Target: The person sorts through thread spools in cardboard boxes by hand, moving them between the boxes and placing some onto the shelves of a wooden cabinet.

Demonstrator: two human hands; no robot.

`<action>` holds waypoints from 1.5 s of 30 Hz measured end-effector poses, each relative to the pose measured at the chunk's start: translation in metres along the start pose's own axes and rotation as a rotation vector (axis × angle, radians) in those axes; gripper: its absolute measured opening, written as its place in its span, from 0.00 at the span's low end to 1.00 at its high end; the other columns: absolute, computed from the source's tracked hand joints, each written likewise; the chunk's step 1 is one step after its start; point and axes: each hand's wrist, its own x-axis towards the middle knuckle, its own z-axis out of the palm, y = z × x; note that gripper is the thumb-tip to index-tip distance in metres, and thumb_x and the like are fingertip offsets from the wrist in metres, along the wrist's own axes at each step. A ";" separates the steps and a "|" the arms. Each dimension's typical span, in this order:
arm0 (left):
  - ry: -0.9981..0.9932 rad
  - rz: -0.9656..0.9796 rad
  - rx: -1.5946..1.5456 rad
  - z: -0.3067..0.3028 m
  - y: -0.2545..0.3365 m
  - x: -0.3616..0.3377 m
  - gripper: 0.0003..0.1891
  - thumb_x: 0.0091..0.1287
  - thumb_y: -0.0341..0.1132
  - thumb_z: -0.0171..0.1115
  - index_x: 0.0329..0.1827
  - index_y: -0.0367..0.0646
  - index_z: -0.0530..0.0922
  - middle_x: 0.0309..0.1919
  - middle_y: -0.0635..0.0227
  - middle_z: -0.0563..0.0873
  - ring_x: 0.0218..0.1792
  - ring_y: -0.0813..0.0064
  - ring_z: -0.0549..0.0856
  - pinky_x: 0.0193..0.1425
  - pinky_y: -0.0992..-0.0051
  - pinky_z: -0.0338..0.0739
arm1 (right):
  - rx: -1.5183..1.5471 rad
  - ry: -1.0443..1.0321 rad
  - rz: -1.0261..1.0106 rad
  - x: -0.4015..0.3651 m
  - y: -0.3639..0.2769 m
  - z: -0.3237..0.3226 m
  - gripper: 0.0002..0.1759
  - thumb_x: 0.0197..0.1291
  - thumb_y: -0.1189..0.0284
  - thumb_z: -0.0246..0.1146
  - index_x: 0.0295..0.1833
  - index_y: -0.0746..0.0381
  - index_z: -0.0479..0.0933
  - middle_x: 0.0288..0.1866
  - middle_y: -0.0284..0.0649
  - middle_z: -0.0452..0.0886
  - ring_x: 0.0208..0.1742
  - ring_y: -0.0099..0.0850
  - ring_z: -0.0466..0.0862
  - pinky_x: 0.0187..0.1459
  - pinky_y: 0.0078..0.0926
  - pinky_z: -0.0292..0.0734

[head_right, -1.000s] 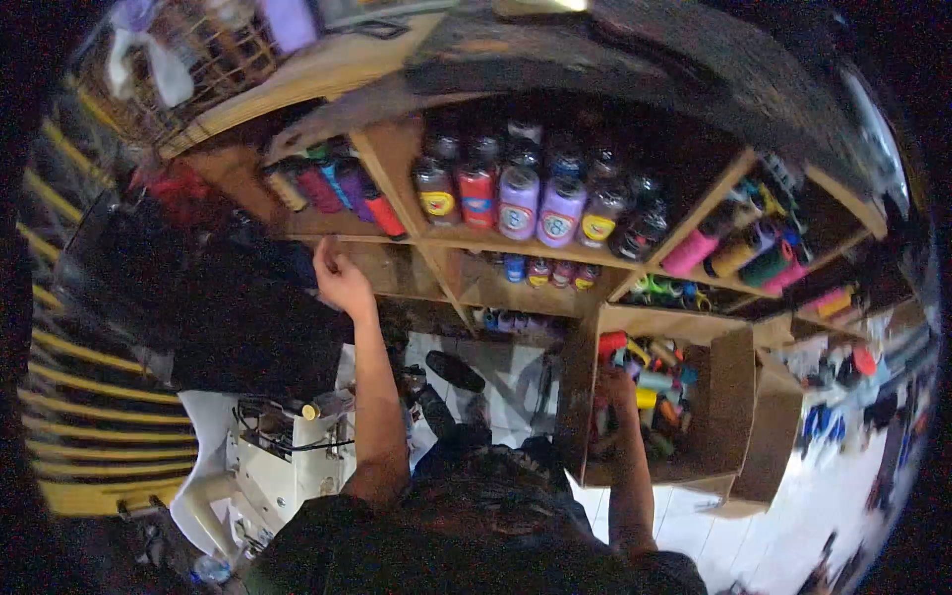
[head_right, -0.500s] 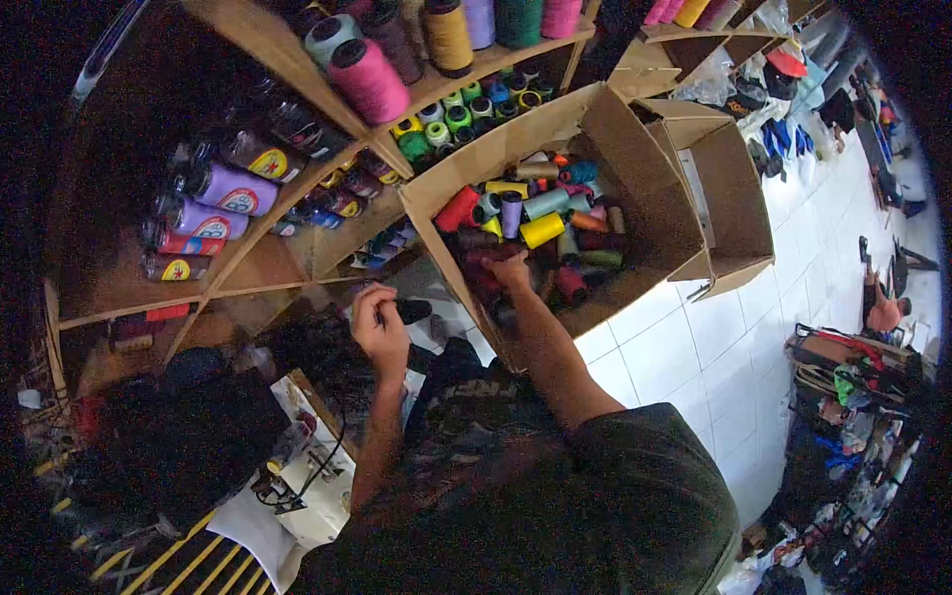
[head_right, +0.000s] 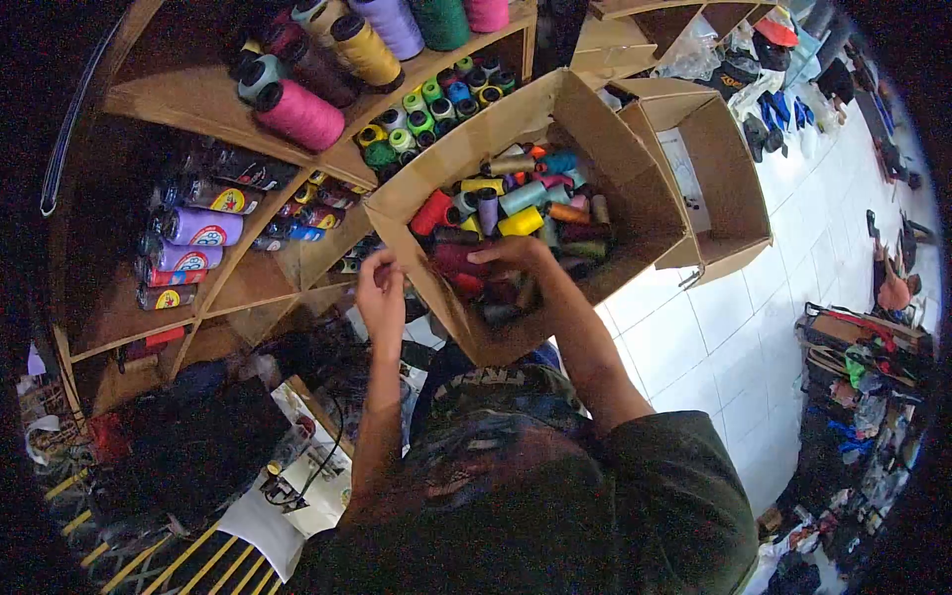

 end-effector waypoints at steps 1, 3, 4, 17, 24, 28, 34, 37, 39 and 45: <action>-0.044 -0.041 0.025 -0.001 0.002 0.002 0.16 0.64 0.23 0.58 0.55 0.35 0.71 0.44 0.66 0.77 0.39 0.78 0.80 0.41 0.82 0.76 | -0.019 -0.065 -0.032 -0.004 -0.005 -0.012 0.49 0.43 0.47 0.74 0.64 0.68 0.66 0.62 0.43 0.71 0.56 0.34 0.76 0.56 0.33 0.77; -0.063 -0.098 -0.009 0.009 0.011 0.001 0.20 0.63 0.26 0.62 0.57 0.35 0.70 0.45 0.65 0.77 0.40 0.79 0.80 0.43 0.82 0.75 | 0.008 -0.121 -0.162 -0.042 -0.026 -0.008 0.48 0.46 0.47 0.72 0.65 0.69 0.65 0.61 0.43 0.71 0.58 0.33 0.74 0.60 0.34 0.72; -0.071 -0.129 -0.025 0.012 0.019 -0.001 0.22 0.63 0.28 0.64 0.59 0.36 0.70 0.46 0.65 0.77 0.41 0.79 0.80 0.44 0.82 0.75 | -0.011 -0.166 -0.213 -0.053 -0.036 -0.004 0.48 0.47 0.47 0.71 0.65 0.68 0.65 0.61 0.43 0.71 0.58 0.33 0.74 0.60 0.34 0.73; 0.094 -0.006 -0.013 -0.056 0.050 -0.021 0.20 0.60 0.26 0.67 0.54 0.33 0.73 0.44 0.65 0.82 0.44 0.78 0.80 0.52 0.77 0.74 | -0.801 0.475 -0.951 0.072 -0.030 0.042 0.30 0.44 0.72 0.67 0.58 0.58 0.71 0.57 0.47 0.74 0.56 0.49 0.75 0.54 0.34 0.75; 0.558 0.078 0.268 -0.168 0.112 -0.043 0.21 0.60 0.30 0.68 0.55 0.33 0.74 0.43 0.67 0.82 0.43 0.78 0.79 0.53 0.78 0.72 | -0.840 0.554 -0.224 0.104 -0.034 0.090 0.17 0.62 0.70 0.49 0.55 0.55 0.72 0.58 0.50 0.71 0.57 0.49 0.76 0.50 0.42 0.78; 0.901 0.100 0.631 -0.244 0.148 -0.046 0.22 0.61 0.36 0.68 0.54 0.33 0.73 0.40 0.59 0.84 0.40 0.71 0.82 0.49 0.73 0.75 | -1.711 0.712 -0.770 0.164 0.023 0.056 0.13 0.61 0.70 0.51 0.49 0.62 0.69 0.48 0.50 0.72 0.50 0.46 0.78 0.40 0.40 0.81; 1.235 0.233 0.964 -0.328 0.168 -0.008 0.24 0.61 0.31 0.63 0.59 0.33 0.66 0.48 0.41 0.78 0.50 0.43 0.78 0.51 0.58 0.74 | -1.330 0.666 -0.460 0.061 -0.040 0.083 0.30 0.54 0.57 0.61 0.57 0.65 0.65 0.51 0.55 0.72 0.50 0.56 0.77 0.51 0.49 0.74; 1.388 0.215 0.935 -0.377 0.172 0.016 0.25 0.61 0.30 0.63 0.60 0.33 0.65 0.49 0.39 0.76 0.51 0.41 0.76 0.53 0.57 0.72 | -1.295 0.827 -0.550 0.056 -0.035 0.064 0.36 0.50 0.52 0.64 0.57 0.68 0.70 0.53 0.62 0.74 0.53 0.55 0.76 0.51 0.45 0.74; 1.436 0.201 0.873 -0.410 0.169 0.034 0.25 0.61 0.28 0.62 0.59 0.31 0.64 0.49 0.39 0.75 0.52 0.41 0.76 0.54 0.57 0.72 | -1.197 0.849 -0.599 0.030 -0.044 0.060 0.30 0.51 0.54 0.63 0.51 0.68 0.75 0.48 0.61 0.78 0.50 0.54 0.78 0.49 0.46 0.75; 1.497 0.208 0.494 -0.472 0.152 0.076 0.27 0.60 0.28 0.62 0.60 0.28 0.63 0.49 0.40 0.76 0.52 0.43 0.76 0.54 0.56 0.71 | -1.007 1.033 -0.713 -0.004 -0.038 0.065 0.23 0.50 0.59 0.65 0.40 0.70 0.78 0.35 0.57 0.82 0.40 0.54 0.82 0.41 0.44 0.76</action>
